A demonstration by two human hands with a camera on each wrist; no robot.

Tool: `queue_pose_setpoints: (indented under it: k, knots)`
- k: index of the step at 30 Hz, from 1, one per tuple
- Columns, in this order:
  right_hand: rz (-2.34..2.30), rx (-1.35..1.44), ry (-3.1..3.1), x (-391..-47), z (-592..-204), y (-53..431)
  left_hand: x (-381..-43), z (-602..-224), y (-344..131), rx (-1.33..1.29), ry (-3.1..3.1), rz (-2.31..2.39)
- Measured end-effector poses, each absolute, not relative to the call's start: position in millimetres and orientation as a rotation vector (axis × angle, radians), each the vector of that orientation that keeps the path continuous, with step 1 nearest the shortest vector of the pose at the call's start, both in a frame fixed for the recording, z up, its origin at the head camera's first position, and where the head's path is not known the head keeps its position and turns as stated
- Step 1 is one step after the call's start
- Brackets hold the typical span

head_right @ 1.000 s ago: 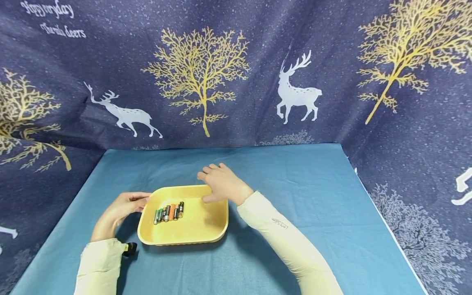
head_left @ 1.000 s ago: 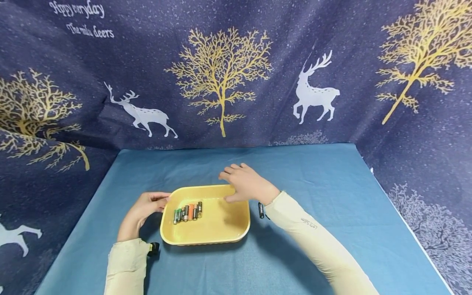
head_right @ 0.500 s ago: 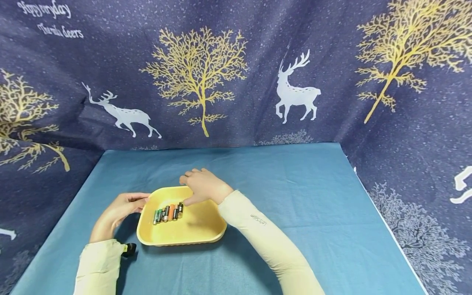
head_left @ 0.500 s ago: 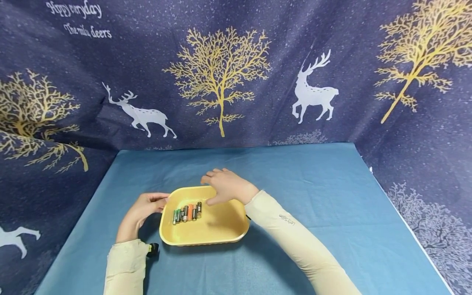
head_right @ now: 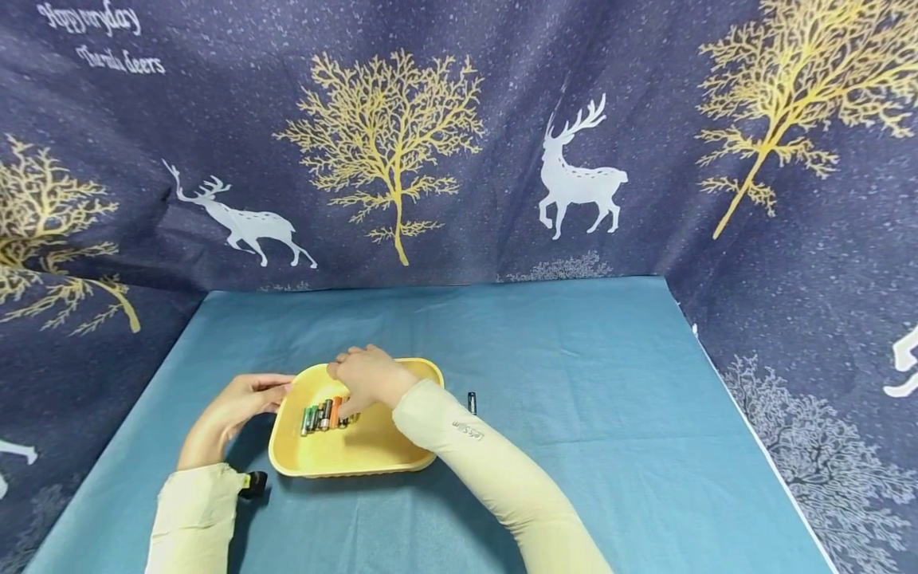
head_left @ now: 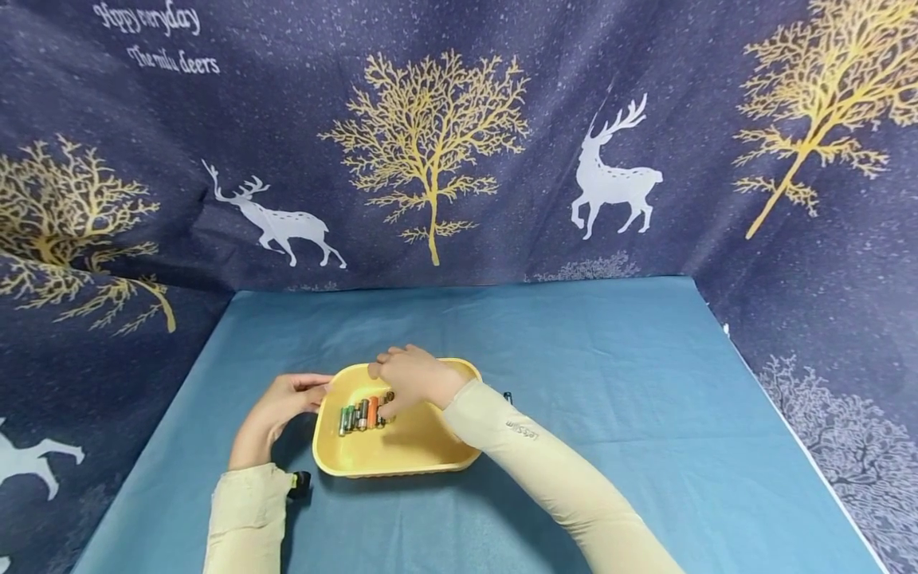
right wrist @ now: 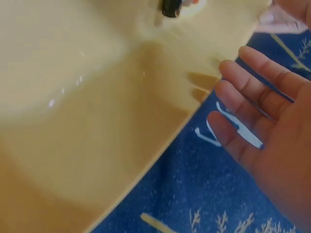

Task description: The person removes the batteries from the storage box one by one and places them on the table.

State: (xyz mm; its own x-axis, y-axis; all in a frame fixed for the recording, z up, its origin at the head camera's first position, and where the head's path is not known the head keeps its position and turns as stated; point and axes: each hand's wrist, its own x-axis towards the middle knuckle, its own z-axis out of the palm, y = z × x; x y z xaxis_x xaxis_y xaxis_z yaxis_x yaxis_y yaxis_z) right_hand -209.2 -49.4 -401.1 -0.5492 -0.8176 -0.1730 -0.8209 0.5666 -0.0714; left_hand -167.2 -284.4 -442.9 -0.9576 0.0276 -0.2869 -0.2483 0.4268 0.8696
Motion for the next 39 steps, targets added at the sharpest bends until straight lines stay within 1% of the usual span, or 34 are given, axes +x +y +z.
queue_pose_setpoints:
  k: [8,16,31,39]
  knots:
    - [0.26,-1.28,2.658,-206,-416,-61,-166,-442,-284,-0.207,2.423,1.531]
    - [0.484,-1.256,2.667,-196,-430,-69,-167,-443,-283,-0.221,2.421,1.539]
    - [0.547,-1.2,2.707,-195,-446,-71,-168,-443,-283,-0.217,2.43,1.539]
    - [0.445,-1.208,2.708,-194,-449,-69,-166,-446,-284,-0.208,2.424,1.551]
